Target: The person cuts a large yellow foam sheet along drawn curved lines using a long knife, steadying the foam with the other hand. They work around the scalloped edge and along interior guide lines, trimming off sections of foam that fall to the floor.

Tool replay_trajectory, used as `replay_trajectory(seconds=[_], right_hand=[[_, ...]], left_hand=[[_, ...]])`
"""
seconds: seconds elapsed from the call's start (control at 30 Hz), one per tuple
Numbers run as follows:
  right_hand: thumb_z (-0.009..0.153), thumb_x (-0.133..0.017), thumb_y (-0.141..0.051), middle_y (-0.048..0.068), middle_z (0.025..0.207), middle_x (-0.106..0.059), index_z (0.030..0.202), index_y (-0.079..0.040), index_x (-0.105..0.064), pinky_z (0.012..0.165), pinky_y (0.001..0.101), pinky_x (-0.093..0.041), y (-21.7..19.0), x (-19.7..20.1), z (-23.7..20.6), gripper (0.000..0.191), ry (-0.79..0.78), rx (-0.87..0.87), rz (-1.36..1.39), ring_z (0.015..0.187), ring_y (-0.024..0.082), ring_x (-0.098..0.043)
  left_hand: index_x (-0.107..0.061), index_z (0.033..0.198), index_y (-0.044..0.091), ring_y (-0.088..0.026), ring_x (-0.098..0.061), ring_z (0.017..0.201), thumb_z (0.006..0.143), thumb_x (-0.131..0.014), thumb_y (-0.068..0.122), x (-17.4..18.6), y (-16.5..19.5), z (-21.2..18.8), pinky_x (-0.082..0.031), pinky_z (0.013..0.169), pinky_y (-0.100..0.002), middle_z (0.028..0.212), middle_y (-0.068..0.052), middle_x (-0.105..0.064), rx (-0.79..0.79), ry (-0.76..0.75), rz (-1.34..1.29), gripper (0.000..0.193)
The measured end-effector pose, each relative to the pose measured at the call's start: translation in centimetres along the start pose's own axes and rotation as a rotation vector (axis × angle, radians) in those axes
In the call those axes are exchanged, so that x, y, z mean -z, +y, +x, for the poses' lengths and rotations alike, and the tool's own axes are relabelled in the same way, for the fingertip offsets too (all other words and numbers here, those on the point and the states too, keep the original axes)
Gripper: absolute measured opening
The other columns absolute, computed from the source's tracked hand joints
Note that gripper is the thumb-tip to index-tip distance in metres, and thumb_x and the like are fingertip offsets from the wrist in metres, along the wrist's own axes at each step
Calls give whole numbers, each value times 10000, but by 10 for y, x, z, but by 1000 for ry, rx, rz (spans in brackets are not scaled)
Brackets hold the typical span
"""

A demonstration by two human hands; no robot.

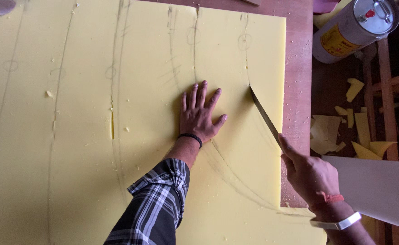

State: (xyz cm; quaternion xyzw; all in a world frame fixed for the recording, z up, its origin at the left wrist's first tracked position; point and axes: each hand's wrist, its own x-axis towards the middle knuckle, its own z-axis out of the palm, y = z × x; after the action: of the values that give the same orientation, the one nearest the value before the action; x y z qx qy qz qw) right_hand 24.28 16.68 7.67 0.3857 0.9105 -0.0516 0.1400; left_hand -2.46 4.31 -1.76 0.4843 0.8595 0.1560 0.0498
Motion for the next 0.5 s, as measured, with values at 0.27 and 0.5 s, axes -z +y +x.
replay_trajectory(seconds=[0.27,0.5], right_hand=[[968,-595,-439,84,565,-672,1471,-528,-486,499,433,-552,25,-3,-20,522,-31,34,15,475,274,-661],[930,-613,-406,59,615,-701,1447,-504,-520,456,430,-533,46,-14,-38,534,74,151,132,466,256,-641]], left_hand=[[-360,1580,310,-381,-190,1537,855,-629,634,8,3,-1,-114,1228,-619,1677,-152,-198,-8,15,6,838],[-356,1590,308,-375,-192,1544,882,-611,630,12,6,-2,-123,1232,-616,1687,-143,-202,-1,11,73,818]])
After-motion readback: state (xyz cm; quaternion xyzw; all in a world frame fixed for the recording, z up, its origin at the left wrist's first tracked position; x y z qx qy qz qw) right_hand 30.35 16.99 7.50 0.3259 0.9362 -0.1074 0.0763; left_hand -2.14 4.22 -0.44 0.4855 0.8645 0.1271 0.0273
